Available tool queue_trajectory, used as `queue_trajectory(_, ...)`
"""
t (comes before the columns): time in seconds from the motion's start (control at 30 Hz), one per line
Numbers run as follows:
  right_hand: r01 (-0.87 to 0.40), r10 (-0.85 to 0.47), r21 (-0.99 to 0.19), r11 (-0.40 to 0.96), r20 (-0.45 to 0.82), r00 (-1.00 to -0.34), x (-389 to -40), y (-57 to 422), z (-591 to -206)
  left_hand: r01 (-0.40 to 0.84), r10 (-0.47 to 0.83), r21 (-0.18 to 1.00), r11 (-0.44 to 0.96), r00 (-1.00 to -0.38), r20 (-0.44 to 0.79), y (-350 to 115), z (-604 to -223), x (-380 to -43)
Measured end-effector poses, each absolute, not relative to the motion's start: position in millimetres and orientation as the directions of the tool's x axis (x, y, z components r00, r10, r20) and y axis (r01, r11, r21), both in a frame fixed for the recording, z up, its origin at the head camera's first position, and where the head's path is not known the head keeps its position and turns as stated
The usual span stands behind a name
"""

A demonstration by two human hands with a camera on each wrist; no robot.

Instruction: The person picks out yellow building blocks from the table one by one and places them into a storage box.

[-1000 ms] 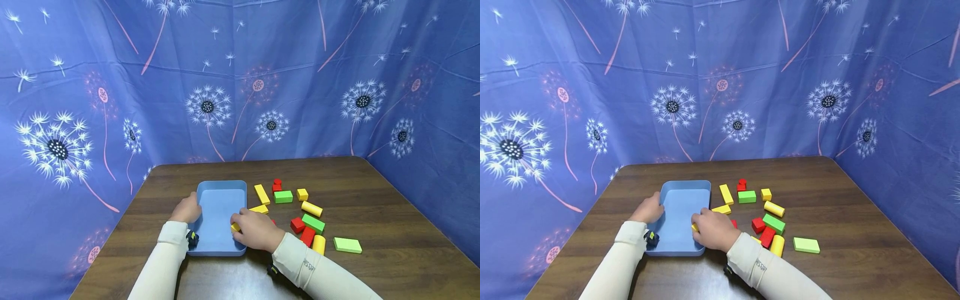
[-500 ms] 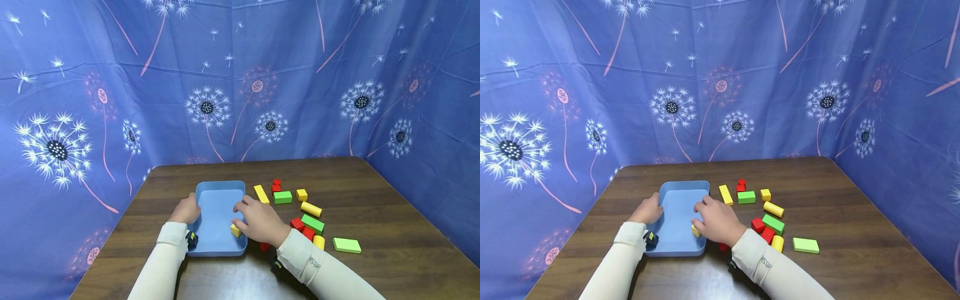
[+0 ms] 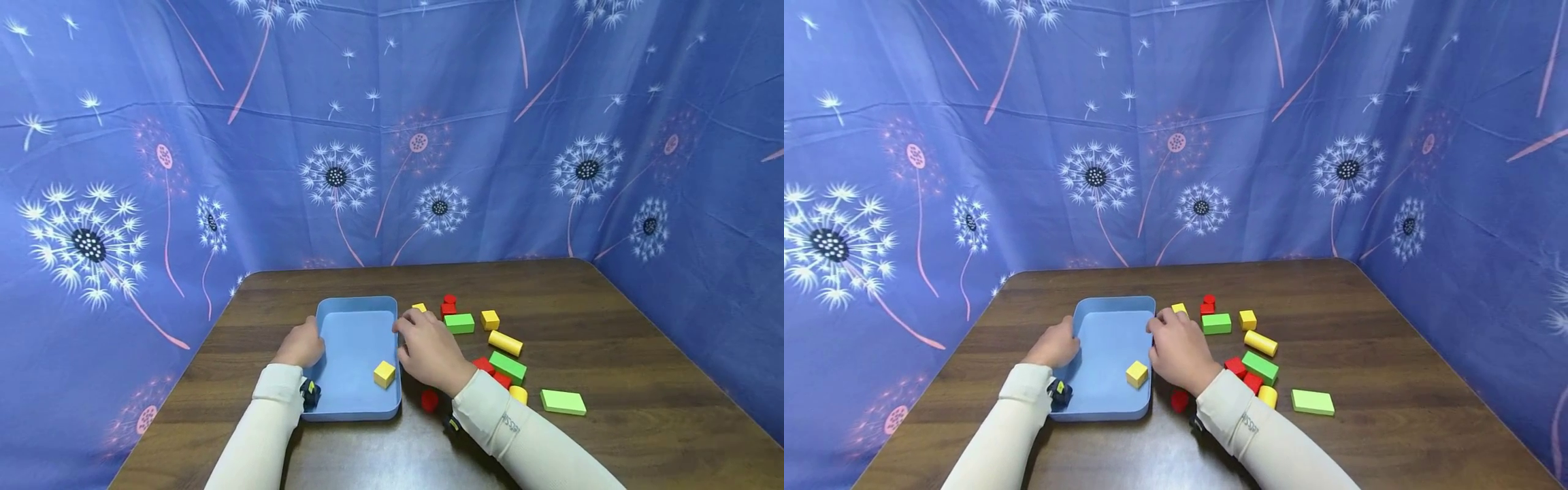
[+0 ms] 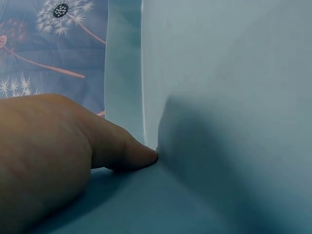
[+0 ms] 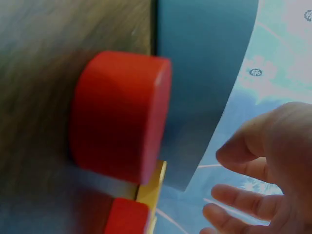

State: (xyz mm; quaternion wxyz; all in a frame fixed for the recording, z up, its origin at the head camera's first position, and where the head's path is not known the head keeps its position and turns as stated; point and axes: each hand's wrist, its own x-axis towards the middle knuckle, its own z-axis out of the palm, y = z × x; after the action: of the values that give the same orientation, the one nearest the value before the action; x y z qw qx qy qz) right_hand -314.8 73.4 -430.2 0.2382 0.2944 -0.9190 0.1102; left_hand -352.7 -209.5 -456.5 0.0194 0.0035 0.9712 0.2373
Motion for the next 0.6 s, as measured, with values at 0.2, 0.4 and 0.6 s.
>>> queue_trajectory(0.2,-0.526,-0.456,-0.069,0.847,0.414,-0.788,-320,78,-437,-0.004,0.012,0.461,0.887,-0.999,-0.033,-210,-457,-353)
queue_trajectory(0.4,-0.484,-0.422,-0.105,0.869,0.352,-0.835,-321,81,-440,-0.003,0.015,0.469,0.883,-0.999,-0.035,-210,-458,-352)
queue_trajectory(0.6,-0.452,-0.406,-0.12,0.884,0.283,-0.869,-322,81,-443,-0.004,0.015,0.475,0.88,-0.999,-0.037,-210,-458,-352)
